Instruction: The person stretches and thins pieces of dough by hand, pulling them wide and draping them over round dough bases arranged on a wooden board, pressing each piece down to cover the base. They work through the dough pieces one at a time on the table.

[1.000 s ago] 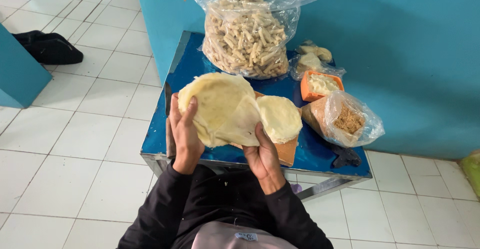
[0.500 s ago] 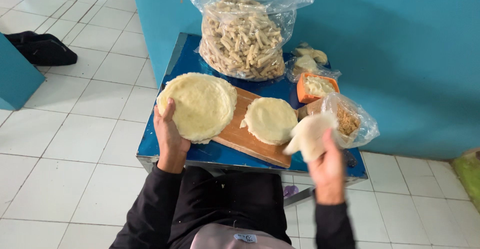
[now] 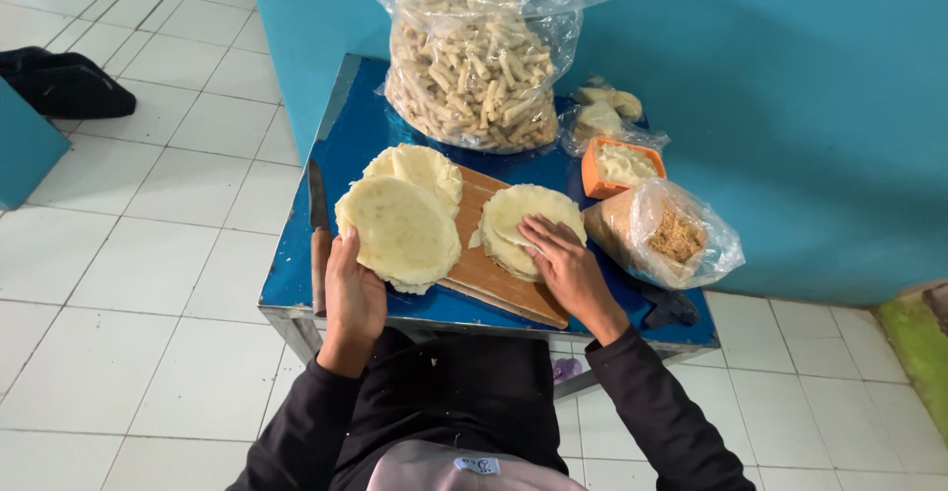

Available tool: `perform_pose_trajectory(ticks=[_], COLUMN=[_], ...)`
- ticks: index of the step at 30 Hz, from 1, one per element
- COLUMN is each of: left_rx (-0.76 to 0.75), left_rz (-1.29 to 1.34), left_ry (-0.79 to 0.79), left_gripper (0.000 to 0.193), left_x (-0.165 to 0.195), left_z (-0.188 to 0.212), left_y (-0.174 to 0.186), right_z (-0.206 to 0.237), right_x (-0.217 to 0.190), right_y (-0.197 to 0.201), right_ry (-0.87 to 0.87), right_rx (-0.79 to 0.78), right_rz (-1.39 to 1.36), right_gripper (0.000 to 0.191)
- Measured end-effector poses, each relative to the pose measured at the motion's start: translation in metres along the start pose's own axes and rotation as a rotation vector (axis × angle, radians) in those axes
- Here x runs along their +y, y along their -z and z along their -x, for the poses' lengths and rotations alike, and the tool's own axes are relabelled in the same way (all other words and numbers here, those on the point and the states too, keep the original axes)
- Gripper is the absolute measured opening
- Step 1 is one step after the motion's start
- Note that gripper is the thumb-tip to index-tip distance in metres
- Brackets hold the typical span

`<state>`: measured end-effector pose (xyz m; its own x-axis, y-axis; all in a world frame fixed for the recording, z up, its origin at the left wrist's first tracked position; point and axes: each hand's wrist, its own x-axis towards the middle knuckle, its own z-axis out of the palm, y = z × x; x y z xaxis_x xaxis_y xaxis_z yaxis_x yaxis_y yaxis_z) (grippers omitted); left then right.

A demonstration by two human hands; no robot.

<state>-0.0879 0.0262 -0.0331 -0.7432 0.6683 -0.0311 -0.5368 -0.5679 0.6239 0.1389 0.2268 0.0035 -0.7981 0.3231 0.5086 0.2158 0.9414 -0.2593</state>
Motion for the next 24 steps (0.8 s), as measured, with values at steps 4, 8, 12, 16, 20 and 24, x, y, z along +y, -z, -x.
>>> perform_pose_trajectory(ticks=[4, 8, 12, 16, 20, 24], left_rx=[-0.082, -0.131, -0.133, -0.161, -0.193, -0.218], left_rz=[0.004, -0.042, -0.067, -0.076, -0.100, -0.107], left_ry=[-0.053, -0.073, -0.070, -0.078, -0.086, -0.106], left_gripper=[0.040, 0.044, 0.048, 0.049, 0.051, 0.052], left_x=[0.002, 0.005, 0.007, 0.007, 0.005, 0.004], left_z=[0.011, 0.018, 0.018, 0.019, 0.021, 0.020], left_y=[-0.012, -0.023, -0.030, -0.035, -0.036, -0.037], right_z=[0.005, -0.006, -0.024, -0.018, -0.010, -0.008], right_x=[-0.006, -0.005, 0.004, -0.010, -0.015, -0.015], right_y=[-0.003, -0.002, 0.020, 0.022, 0.020, 0.007], right_ry=[0.039, 0.047, -0.426, -0.479, -0.011, 0.024], right_rx=[-0.026, -0.074, -0.185, -0.399, -0.320, -0.263], right_rz=[0.066, 0.108, -0.202, -0.121, 0.042, 0.149], right_gripper=[0.039, 0.038, 0.037, 0.053, 0.076, 0.090])
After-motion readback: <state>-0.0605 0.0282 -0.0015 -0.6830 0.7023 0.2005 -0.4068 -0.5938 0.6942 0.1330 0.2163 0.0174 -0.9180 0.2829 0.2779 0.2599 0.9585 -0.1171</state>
